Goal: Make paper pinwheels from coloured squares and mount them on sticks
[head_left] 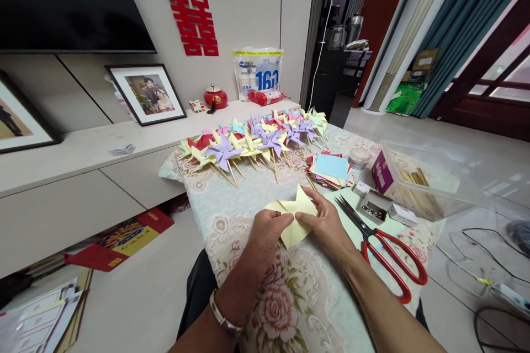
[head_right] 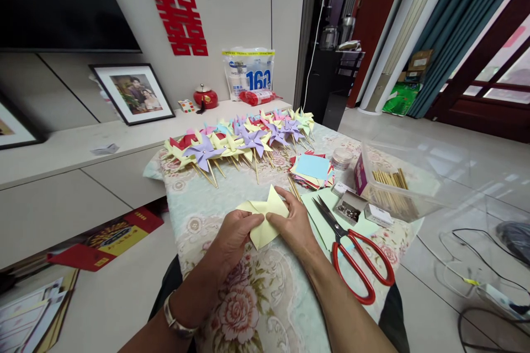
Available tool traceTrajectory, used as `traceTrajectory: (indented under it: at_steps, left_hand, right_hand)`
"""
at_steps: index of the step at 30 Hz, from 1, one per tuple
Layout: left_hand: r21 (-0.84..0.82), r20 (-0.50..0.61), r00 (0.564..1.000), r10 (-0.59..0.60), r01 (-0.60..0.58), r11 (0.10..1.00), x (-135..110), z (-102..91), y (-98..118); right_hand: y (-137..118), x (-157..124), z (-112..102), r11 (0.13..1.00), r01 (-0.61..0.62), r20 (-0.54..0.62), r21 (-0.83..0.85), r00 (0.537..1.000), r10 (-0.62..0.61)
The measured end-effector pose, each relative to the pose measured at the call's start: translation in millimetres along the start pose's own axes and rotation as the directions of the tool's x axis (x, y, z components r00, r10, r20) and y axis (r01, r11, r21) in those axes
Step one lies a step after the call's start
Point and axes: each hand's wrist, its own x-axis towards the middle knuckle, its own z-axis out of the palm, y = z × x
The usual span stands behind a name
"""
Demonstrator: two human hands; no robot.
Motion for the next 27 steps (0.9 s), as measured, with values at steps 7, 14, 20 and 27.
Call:
traceTrajectory:
  at_steps: [7,14,20,27]
  left_hand:
    - [-0.105,-0.035,0.999,0.032,-0.035,0.994,3.1,-2.1,13.4]
    - [-0.153,-0.142,0.984,0.104,-0.125,0.98,13.1,-6.8,14.1]
    - [-0.175,-0.125,0.979,0.162,-0.183,0.967,11.6,-5.6,20.3]
    - [-0.144,-0.109,0.979,0.173,-0.188,0.971,9.2,-4.1,23.0]
  right_hand:
    - [4.9,-0.1,-8.2,0.835,0.387,-0.078,-0.391,0.89,-0.449]
    - [4.7,-4.7,-7.5,0.404,0.72,0.393,-0.565,0.665,-0.635]
    - [6.2,-7.2,-3.6,0.286,0.7,0.516,-0.655,0.69,-0.508]
    - [2.1,-10.2,-2.4,0.25,0.689,0.519,-0.68,0.694,-0.499]
